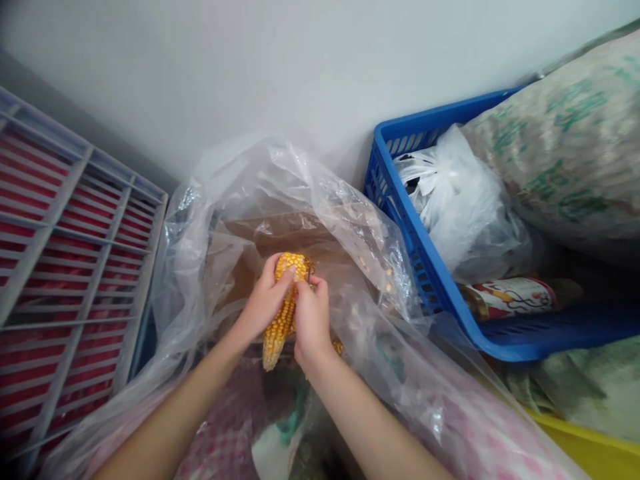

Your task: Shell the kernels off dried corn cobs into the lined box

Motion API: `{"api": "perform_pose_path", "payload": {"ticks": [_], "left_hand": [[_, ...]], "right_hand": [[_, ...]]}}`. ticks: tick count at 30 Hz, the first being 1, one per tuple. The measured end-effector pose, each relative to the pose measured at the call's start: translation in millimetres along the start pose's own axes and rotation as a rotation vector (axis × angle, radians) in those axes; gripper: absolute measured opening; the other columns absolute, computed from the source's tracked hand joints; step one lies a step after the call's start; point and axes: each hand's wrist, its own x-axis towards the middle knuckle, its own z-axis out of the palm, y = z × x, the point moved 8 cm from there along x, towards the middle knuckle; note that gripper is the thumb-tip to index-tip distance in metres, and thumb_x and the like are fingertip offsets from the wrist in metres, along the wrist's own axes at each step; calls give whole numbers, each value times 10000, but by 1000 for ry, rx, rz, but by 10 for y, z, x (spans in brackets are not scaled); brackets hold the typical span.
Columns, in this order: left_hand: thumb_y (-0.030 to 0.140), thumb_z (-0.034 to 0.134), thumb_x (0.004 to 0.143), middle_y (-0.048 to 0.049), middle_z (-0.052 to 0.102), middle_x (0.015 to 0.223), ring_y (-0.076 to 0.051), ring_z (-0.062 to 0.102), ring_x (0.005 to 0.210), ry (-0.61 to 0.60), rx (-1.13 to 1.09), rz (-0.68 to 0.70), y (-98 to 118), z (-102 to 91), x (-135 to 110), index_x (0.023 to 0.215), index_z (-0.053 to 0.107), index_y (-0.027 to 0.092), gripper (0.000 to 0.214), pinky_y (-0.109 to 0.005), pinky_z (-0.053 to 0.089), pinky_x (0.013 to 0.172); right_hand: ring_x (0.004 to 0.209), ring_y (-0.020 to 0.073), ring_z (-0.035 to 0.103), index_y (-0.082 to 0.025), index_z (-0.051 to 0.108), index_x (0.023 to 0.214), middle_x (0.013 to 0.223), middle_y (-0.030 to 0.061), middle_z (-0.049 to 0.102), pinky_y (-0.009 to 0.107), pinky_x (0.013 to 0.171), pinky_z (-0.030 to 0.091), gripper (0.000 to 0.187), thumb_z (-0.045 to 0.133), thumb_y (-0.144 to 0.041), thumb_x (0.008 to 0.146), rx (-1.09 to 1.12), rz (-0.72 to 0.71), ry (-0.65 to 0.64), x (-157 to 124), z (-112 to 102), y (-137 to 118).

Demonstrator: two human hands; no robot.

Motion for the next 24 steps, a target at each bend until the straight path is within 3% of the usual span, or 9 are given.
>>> {"api": "perform_pose_path", "payload": {"ticks": [5, 9, 15, 24], "left_hand": [[315, 378, 855, -175, 441, 1306, -202, 412, 1213, -74, -30, -2, -35, 56, 22, 1278, 324, 71, 491, -334, 258, 1038], [311, 397, 839, -166, 366, 1375, -203, 337, 1276, -120, -67, -24, -61, 101, 20, 1308, 299, 87, 529, -334, 202, 1067], [205, 385, 788, -119, 479, 1265, -198, 450, 1163, -51, -114, -94, -59, 48, -1, 1238, 393, 131, 456, -328, 300, 1004], [208, 406, 755, -82, 517, 1216, -202, 480, 1119, -38, -194, -126, -108, 35, 23, 1163, 440, 180, 410, -336, 344, 966]], "right_hand": [[382, 61, 225, -203, 456, 825, 497, -93, 371, 213, 394, 126, 155, 499, -188, 676, 10, -9, 7, -9, 1, -49], [372, 61, 218, -204, 448, 811, 487, -95, 371, 216, 393, 123, 153, 494, -180, 667, 20, 16, 35, -9, -32, -39], [378, 69, 239, -209, 451, 831, 484, -94, 361, 214, 389, 140, 168, 494, -186, 670, 16, 9, 0, -6, -2, -19], [371, 68, 252, -211, 446, 835, 489, -95, 371, 213, 384, 149, 186, 494, -181, 658, 12, -3, 1, -2, 21, -7]]}}
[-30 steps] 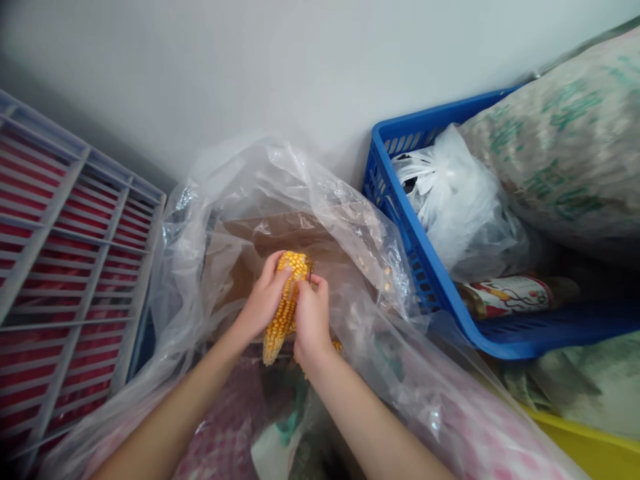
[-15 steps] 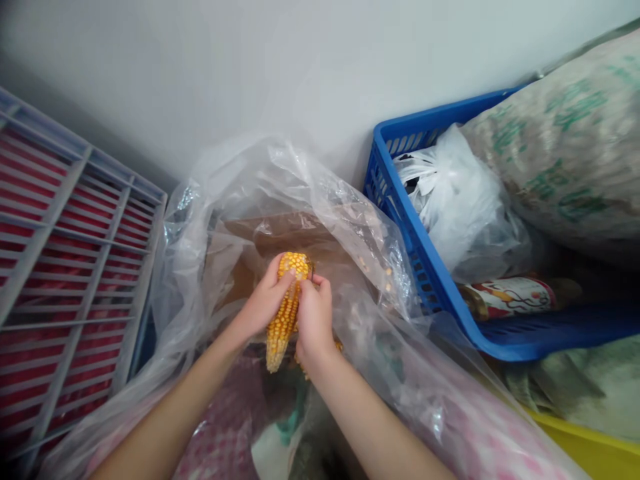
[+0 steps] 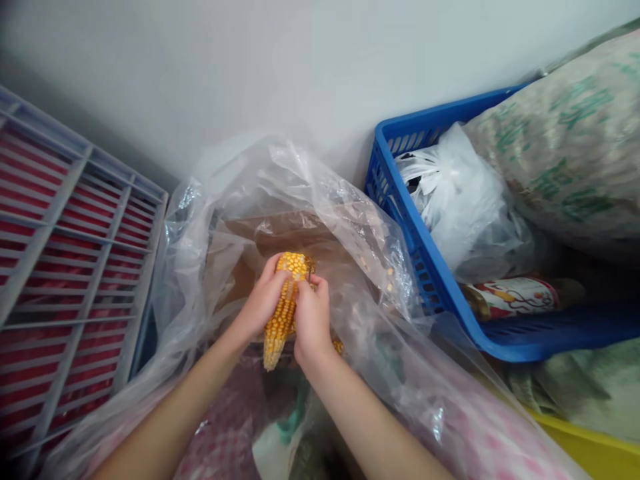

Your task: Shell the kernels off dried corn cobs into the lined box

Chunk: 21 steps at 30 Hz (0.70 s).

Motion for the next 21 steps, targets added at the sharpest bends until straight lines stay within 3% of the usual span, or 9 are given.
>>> {"api": "perform_pose_path", "payload": {"ticks": [5, 13, 21], "left_hand": [[230, 403, 743, -92, 520, 1179, -203, 482, 1108, 10, -58, -45, -106, -14, 46, 1103, 452, 180, 367, -323, 378, 923], [221, 378, 719, -6, 552, 813, -148, 561, 728, -49, -255, -192, -187, 49, 5, 999, 448, 209, 289, -267, 449, 696], [248, 451, 713, 0, 561, 830, -137, 564, 719, -84, -276, -175, -186, 69, -3, 1042, 454, 220, 330, -248, 441, 676]], "right_hand": [[366, 65, 241, -211, 439, 829, 482, -99, 372, 216, 391, 137, 180, 484, -159, 663, 9, 29, 1, -15, 7, 30], [354, 60, 234, -210, 429, 816, 496, -96, 404, 217, 391, 141, 185, 493, -169, 647, 22, 58, 6, -15, -11, 75], [365, 56, 238, -205, 430, 820, 512, -90, 418, 215, 387, 136, 164, 481, -145, 677, 31, 41, 10, -14, -14, 41]]}}
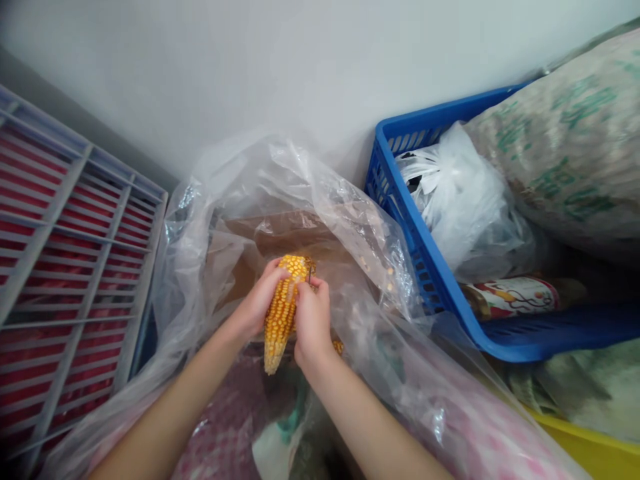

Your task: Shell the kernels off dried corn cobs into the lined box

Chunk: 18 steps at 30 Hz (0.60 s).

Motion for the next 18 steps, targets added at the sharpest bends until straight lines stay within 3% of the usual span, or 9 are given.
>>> {"api": "perform_pose_path", "payload": {"ticks": [10, 18], "left_hand": [[183, 401, 683, 23, 509, 698, -127, 521, 608, 50, -94, -55, 24, -6, -14, 939, 445, 217, 262, -249, 420, 642], [170, 429, 634, 14, 510, 738, -132, 520, 661, 1, -174, -37, -19, -7, 11, 960, 464, 204, 329, -249, 414, 661]], "right_hand": [[362, 44, 233, -203, 432, 837, 511, -99, 410, 206, 388, 138, 147, 470, -141, 710, -15, 21, -6, -5, 2, 38], [372, 46, 252, -191, 437, 832, 502, -98, 409, 189, 380, 147, 142, 470, -123, 712, -3, -6, 0, -6, -4, -3]]}}
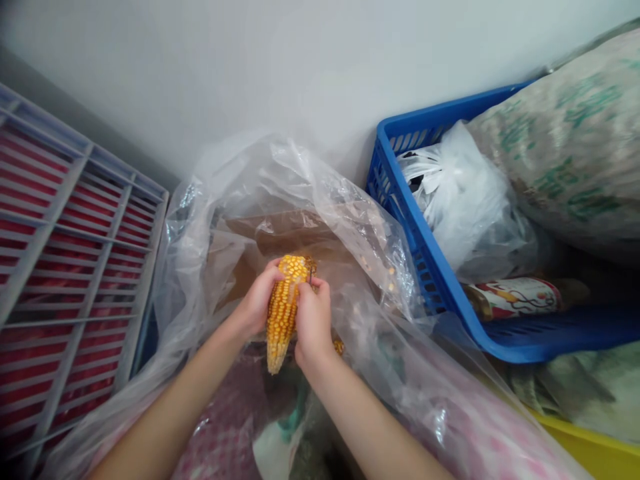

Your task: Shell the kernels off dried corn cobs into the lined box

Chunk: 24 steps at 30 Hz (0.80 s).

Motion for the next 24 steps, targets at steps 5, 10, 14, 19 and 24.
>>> {"api": "perform_pose_path", "payload": {"ticks": [5, 10, 14, 19, 24], "left_hand": [[158, 427, 620, 12, 519, 747, -130, 517, 647, -35, -3, -17, 5, 40, -19, 989, 465, 210, 374, -249, 410, 639], [174, 455, 655, -16, 565, 887, -153, 550, 798, -61, 91, 4, 39, 69, -38, 1079, 465, 215, 426, -263, 415, 737], [192, 470, 698, -44, 580, 1005, -169, 563, 880, -104, 148, 13, 23, 92, -39, 1164, 443, 208, 468, -282, 415, 802], [227, 481, 740, -59, 595, 1013, -169, 582, 872, -126, 160, -2, -1, 109, -37, 1182, 438, 192, 445, -290, 423, 821], [232, 475, 755, -46, 607, 945, -158, 595, 821, -110, 187, -8, 4, 106, -41, 1183, 442, 195, 431, -281, 436, 796]], "right_hand": [[373, 45, 248, -184, 449, 838, 503, -97, 408, 186, 374, 143, 142, 478, -113, 718, -4, -2, 21, -8, -16, -39], [375, 44, 253, -183, 457, 839, 497, -99, 395, 183, 376, 143, 126, 473, -121, 731, 1, 3, 37, -8, -39, -60], [383, 39, 260, -179, 464, 829, 527, -92, 412, 189, 381, 158, 118, 474, -119, 727, -5, 4, 45, 12, -61, -53], [385, 39, 261, -179, 455, 799, 533, -92, 408, 195, 388, 171, 100, 479, -117, 724, 9, 20, 47, 12, -63, -31], [381, 43, 260, -184, 450, 776, 515, -99, 391, 199, 390, 172, 88, 479, -121, 723, 25, 32, 51, -2, -63, -33]]}}
